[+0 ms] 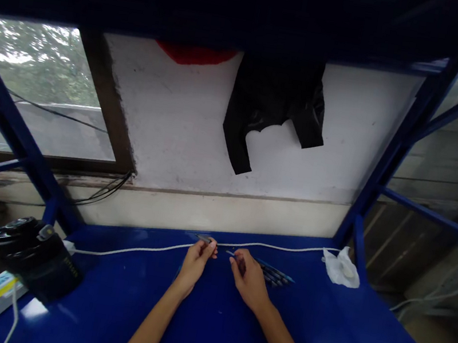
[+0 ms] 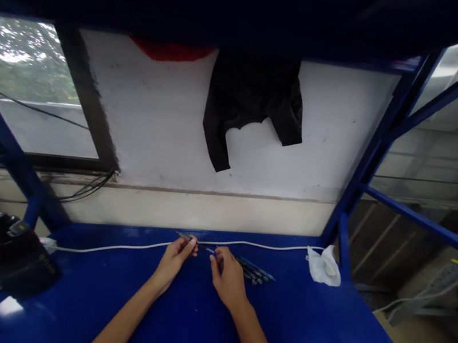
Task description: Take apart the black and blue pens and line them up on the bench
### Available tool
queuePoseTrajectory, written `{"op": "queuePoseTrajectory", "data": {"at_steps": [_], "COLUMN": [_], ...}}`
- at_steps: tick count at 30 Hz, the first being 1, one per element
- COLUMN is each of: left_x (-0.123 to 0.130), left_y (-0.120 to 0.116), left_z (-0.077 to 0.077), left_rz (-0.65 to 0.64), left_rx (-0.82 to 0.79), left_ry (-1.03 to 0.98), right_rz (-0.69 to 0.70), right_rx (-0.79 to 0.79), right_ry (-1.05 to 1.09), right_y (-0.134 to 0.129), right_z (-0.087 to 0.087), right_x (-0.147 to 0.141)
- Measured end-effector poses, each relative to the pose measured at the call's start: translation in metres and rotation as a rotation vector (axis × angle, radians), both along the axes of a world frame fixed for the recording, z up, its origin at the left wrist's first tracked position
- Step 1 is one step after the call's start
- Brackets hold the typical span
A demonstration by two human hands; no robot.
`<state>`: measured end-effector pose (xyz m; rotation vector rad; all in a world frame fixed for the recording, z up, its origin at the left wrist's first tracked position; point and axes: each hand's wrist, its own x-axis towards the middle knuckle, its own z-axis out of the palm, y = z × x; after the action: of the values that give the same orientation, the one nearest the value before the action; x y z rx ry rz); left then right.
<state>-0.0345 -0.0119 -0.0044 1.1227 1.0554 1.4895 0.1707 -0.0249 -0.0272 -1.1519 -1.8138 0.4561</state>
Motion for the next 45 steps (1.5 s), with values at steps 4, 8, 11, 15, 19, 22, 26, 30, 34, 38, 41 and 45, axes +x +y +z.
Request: {"op": "queuePoseTrajectory", "data": {"at_steps": [4, 8, 11, 15, 19, 22, 26, 30, 34, 38, 41, 45], "left_x": [0.008, 0.012, 0.013, 0.017, 0.018, 0.017, 0.015, 0.015, 0.015, 0.014, 0.013, 0.013], "left_y": [-0.006, -0.009, -0.011, -0.013, -0.012, -0.012, -0.013, -0.014, -0.016, -0.015, -0.014, -0.013], "left_z": [0.002, 0.003, 0.005, 0.003, 0.0, 0.0, 0.002, 0.005, 0.007, 0.007, 0.006, 0.004], "left_rz": [-0.043, -0.076, -0.109, -0.162, -0.193, -0.203, -0.215, -0.229, -0.23, -0.213, -0.207, -0.202], "left_rx": [0.016, 0.032, 0.039, 0.035, 0.032, 0.031, 0.025, 0.012, -0.011, -0.028, -0.031, -0.026], "left_ry": [0.054, 0.104, 0.127, 0.125, 0.128, 0.131, 0.135, 0.124, 0.105, 0.074, 0.062, 0.065], "right_rz": [0.013, 0.057, 0.087, 0.12, 0.142, 0.15, 0.164, 0.175, 0.195, 0.242, 0.211, 0.165], "right_rx": [-0.005, -0.032, -0.023, 0.022, 0.039, 0.048, 0.046, 0.032, 0.016, 0.021, 0.035, 0.047], "right_ry": [-0.008, 0.029, 0.051, 0.071, 0.088, 0.098, 0.104, 0.112, 0.086, 0.04, 0.049, 0.078], "right_y": [0.001, 0.001, 0.0, 0.0, 0.002, 0.003, 0.003, 0.003, 0.001, 0.0, 0.001, 0.003], "right_z": [-0.001, -0.003, -0.003, -0.005, -0.005, -0.005, -0.004, -0.002, 0.004, 0.009, 0.007, 0.003], "right_x": [0.0, 0.0, 0.0, 0.0, 0.0, 0.0, 0.001, 0.002, 0.004, 0.005, 0.004, 0.004]}}
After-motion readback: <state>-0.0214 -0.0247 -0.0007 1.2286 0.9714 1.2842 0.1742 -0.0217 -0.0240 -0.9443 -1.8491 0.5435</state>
